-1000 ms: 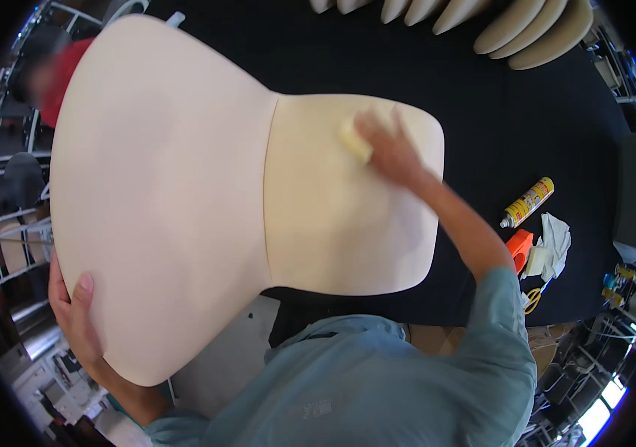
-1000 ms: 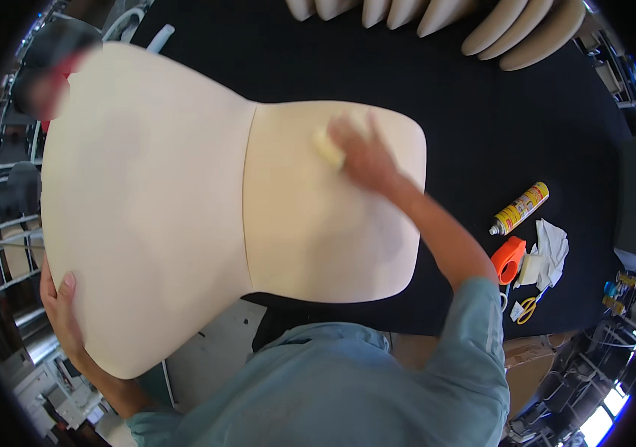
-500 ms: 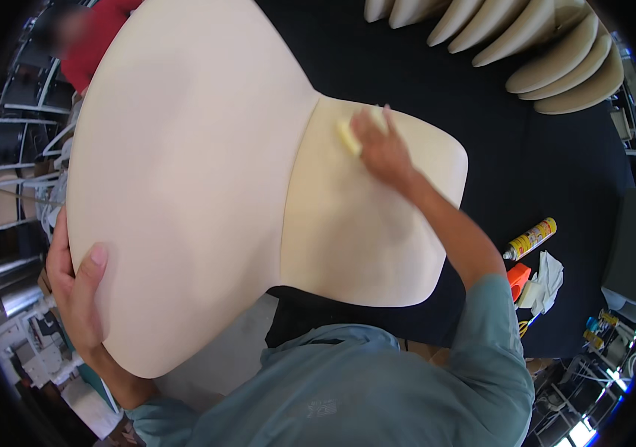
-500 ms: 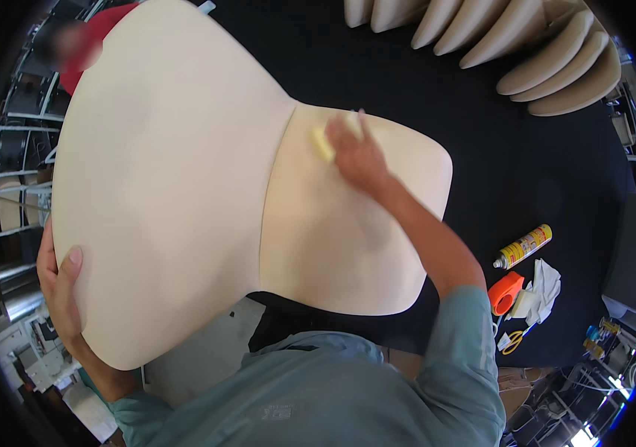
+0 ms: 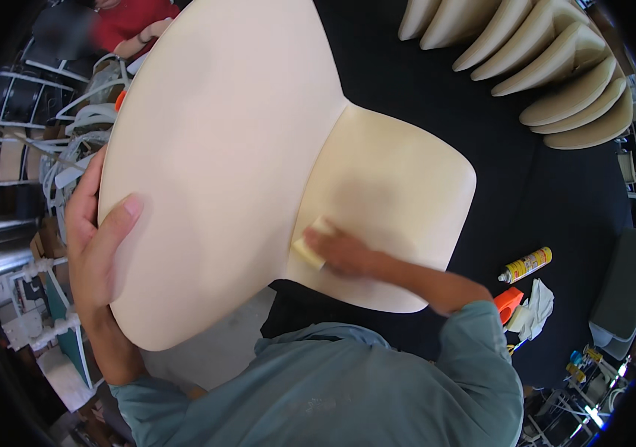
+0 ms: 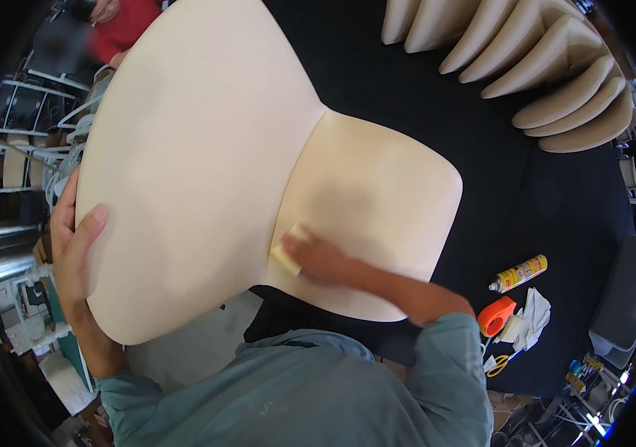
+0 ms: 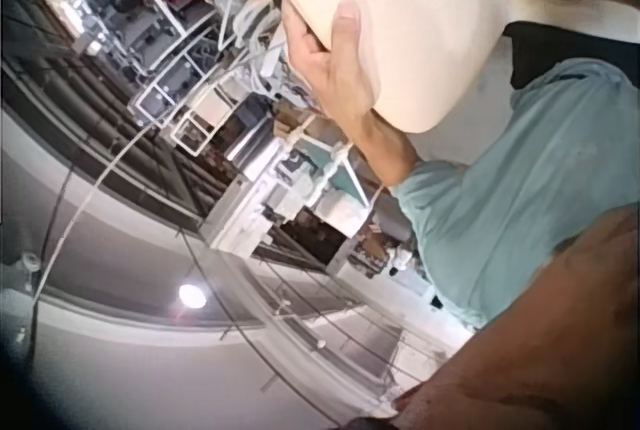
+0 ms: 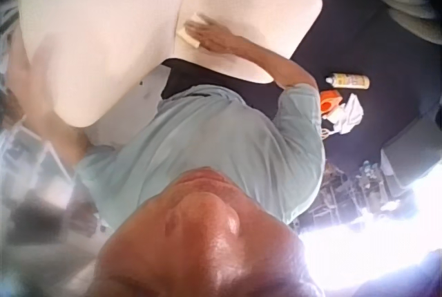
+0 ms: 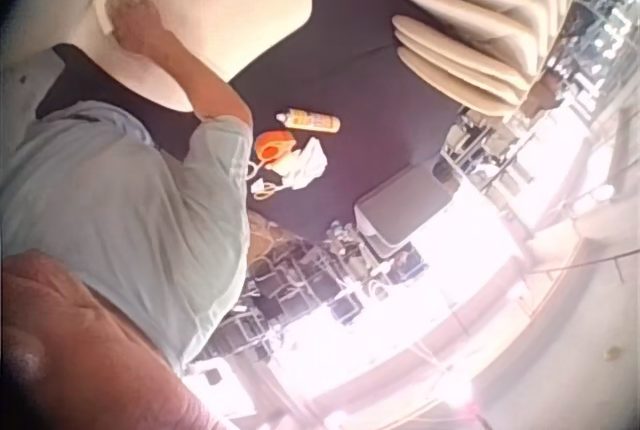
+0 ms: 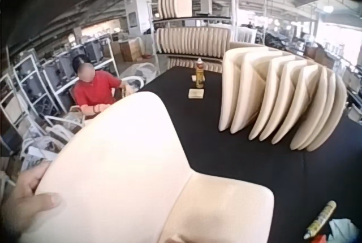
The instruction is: Preparing and cleaning a foam chair seat component using scissors, spray adhesive/cleaner, and a sponge.
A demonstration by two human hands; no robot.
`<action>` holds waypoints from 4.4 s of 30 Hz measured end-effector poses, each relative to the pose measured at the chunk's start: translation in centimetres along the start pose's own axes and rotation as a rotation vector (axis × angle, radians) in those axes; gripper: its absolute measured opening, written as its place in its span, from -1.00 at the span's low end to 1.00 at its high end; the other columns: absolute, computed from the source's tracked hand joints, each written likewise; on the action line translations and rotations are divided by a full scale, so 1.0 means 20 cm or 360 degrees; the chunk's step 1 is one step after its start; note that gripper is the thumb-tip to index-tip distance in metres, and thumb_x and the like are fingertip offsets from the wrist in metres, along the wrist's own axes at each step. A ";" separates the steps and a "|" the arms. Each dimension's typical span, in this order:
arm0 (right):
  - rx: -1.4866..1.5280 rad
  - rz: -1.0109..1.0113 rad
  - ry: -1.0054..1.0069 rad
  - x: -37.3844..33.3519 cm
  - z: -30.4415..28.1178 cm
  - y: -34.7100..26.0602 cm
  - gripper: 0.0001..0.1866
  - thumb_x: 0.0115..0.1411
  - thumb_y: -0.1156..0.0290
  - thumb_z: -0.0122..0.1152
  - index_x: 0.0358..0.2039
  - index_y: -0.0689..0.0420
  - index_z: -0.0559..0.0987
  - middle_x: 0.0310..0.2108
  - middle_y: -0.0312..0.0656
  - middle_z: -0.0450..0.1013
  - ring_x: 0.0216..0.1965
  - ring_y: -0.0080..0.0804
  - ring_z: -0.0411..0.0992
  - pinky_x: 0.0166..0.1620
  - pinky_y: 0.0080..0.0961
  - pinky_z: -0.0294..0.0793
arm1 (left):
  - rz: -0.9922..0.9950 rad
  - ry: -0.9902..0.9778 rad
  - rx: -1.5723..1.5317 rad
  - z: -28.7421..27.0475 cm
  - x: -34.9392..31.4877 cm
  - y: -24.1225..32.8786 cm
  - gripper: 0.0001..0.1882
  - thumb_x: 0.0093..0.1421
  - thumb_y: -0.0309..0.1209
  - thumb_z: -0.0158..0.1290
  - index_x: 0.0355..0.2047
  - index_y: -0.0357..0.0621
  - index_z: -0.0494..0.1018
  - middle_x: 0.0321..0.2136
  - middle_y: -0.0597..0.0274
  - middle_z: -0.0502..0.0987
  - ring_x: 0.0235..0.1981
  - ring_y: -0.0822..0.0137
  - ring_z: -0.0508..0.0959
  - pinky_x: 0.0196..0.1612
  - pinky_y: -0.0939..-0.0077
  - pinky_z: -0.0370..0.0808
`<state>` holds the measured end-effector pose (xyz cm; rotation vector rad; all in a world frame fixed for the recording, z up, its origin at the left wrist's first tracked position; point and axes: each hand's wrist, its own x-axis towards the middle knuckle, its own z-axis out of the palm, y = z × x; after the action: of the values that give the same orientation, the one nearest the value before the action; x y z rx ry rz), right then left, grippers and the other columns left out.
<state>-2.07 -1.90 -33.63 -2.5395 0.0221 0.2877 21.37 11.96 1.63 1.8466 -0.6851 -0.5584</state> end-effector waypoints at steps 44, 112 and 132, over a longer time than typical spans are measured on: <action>-0.0637 0.1090 0.0912 -1.03 -0.08 0.48 -0.27 0.30 0.40 0.11 0.45 0.24 0.16 0.50 0.05 0.01 0.52 0.01 -0.05 0.49 0.12 -0.15 | 0.0384 -0.0328 0.0061 0.03 0.06 0.00 -0.54 0.21 -0.47 0.12 0.11 -0.44 0.46 -0.15 0.17 0.61 -0.19 0.45 0.59 -0.06 0.61 0.51; -0.0097 0.1953 0.1669 -0.49 0.63 -0.78 -0.30 0.11 0.50 0.22 0.33 0.09 0.40 0.43 0.05 0.14 0.47 0.23 -0.02 0.46 0.27 -0.12 | 0.0405 -0.0777 -0.0509 -0.06 0.13 -0.10 -0.32 0.31 -0.51 -0.15 0.46 -0.23 0.06 0.38 -0.07 0.25 0.34 0.09 0.35 0.38 0.26 0.31; 0.0747 0.1890 0.2252 0.44 0.73 -1.16 -0.28 0.27 0.65 0.15 0.44 0.07 0.24 0.52 0.06 -0.07 0.54 0.19 -0.22 0.51 0.00 -0.19 | 0.0447 -0.0942 -0.0700 -0.05 0.21 -0.16 -0.39 0.26 -0.47 -0.15 0.35 -0.20 0.23 0.28 -0.17 0.31 0.25 -0.03 0.43 0.29 0.12 0.44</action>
<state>5.41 25.91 -34.56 -1.4717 1.8180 -0.9786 25.63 10.63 -1.20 1.1464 -1.0902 -0.9922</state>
